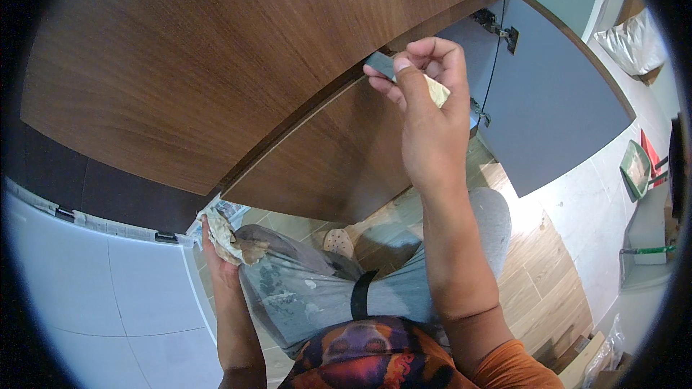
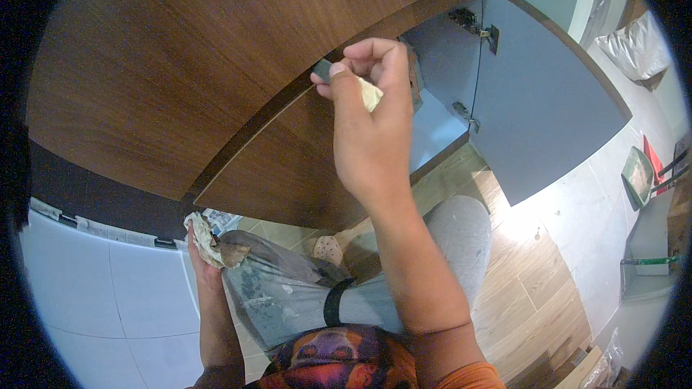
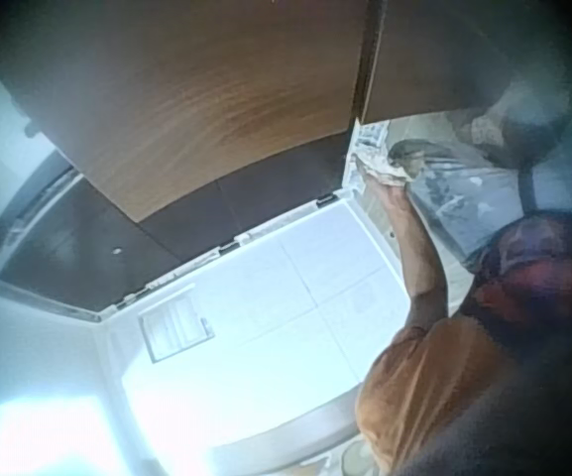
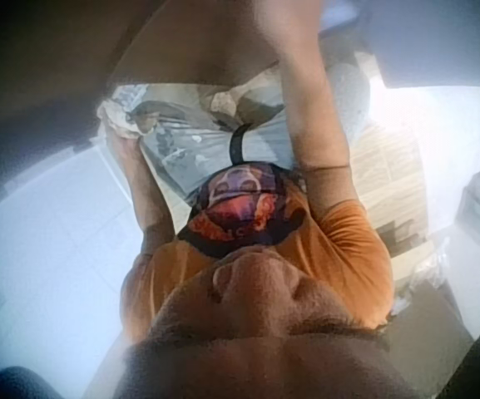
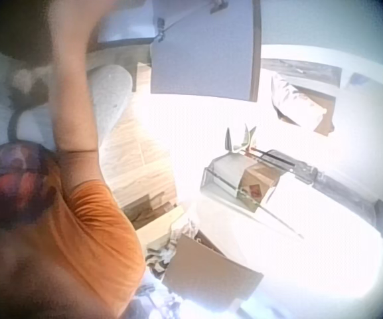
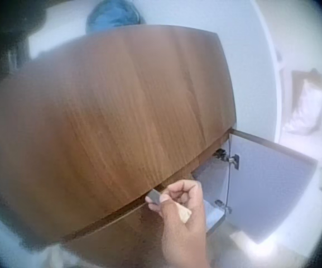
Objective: The person kneels and cleans the edges and seams of a wooden cabinet door using a cloth and a small scraping tool. They repeatedly wipe and scrape along the door's perimeter and inner edges.
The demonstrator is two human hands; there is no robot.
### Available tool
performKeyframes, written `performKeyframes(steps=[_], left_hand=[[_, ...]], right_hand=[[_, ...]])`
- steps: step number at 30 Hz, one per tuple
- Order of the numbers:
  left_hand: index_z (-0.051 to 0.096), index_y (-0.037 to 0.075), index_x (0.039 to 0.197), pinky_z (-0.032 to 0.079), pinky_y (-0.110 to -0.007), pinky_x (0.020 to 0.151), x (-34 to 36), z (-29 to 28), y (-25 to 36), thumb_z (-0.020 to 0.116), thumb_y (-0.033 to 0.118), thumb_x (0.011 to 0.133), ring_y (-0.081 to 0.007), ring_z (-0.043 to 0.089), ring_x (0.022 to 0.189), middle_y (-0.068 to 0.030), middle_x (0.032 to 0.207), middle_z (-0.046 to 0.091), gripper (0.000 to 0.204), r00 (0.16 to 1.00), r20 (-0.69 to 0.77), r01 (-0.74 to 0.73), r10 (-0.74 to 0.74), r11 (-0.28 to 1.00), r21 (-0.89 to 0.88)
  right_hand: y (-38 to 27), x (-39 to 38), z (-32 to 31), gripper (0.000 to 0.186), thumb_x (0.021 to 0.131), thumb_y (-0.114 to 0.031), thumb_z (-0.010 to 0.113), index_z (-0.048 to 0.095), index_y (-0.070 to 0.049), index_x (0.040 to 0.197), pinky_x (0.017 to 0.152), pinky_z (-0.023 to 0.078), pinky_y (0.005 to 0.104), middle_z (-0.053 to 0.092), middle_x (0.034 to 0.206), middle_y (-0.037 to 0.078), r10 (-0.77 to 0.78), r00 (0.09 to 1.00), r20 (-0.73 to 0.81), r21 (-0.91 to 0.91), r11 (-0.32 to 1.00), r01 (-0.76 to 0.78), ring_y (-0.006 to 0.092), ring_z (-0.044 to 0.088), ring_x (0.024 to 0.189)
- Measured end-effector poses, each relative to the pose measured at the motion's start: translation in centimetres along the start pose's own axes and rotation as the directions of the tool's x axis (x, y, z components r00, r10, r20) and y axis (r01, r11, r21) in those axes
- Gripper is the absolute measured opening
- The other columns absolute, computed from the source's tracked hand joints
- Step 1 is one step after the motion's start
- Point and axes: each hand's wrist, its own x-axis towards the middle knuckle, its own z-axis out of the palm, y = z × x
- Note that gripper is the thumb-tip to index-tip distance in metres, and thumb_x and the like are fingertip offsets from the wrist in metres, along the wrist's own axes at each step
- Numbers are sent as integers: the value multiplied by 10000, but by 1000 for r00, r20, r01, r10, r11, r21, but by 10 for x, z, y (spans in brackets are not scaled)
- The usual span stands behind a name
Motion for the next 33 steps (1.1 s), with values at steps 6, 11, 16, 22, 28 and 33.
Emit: performKeyframes(steps=[6, 11, 16, 22, 28, 33], left_hand=[[730, 78, 1149, 667, -334, 768, -5, 8, -1, 666, 302, 1094, -174, 781, 864, -50, 1035, 803, 239, 1000, -17, -19, 19, 1000, 7], [725, 75, 1161, 670, -340, 771, -2, 3, 0, 665, 293, 1095, -174, 781, 865, -54, 1041, 803, 236, 1000, 3, -4, 4, 1000, -1], [721, 68, 1177, 670, -343, 792, -3, 0, -1, 667, 286, 1094, -182, 780, 897, -64, 1054, 799, 240, 1000, 1, -22, 22, 1000, -19], [717, 53, 1193, 658, -344, 840, -7, 8, -1, 674, 299, 1092, -188, 772, 945, -79, 1092, 792, 269, 1000, 1, -23, 23, 1000, 14], [705, 54, 1208, 635, -332, 855, -9, 7, 1, 678, 320, 1090, -177, 755, 961, -69, 1105, 781, 292, 999, 43, -14, 13, 1000, 26], [696, 66, 1217, 633, -337, 845, -9, 6, 1, 665, 347, 1095, -176, 752, 942, -56, 1098, 774, 308, 999, 23, -23, 21, 997, 79]], right_hand=[[-2, 12, -11, 152, 1084, -73, 600, 529, 11, 1188, 925, 614, 319, 616, 1095, 112, -57, 994, -93, 26, 998, 59, 212, 733, 1028], [1, 7, -10, 143, 1081, -71, 605, 530, -1, 1180, 921, 599, 314, 616, 1087, 102, -21, 998, -57, 26, 999, 22, 204, 726, 1035], [-2, -20, 7, 121, 1065, -34, 598, 522, -9, 1156, 927, 598, 316, 612, 1080, 96, 76, 994, 83, 27, 997, -79, 197, 719, 1019], [2, -51, 26, 119, 1055, 3, 596, 506, 2, 1132, 963, 610, 352, 620, 1080, 108, 137, 966, 218, -45, 990, -130, 193, 717, 1006], [14, -66, 37, 140, 1011, -53, 667, 541, -30, 1067, 720, 514, 287, 676, 896, 69, 127, 973, 193, -31, 992, -124, 97, 636, 817], [7, -51, 30, 115, 1024, -38, 652, 546, -29, 1068, 762, 531, 293, 670, 943, 69, 110, 987, 120, -22, 994, -108, 110, 657, 859]])
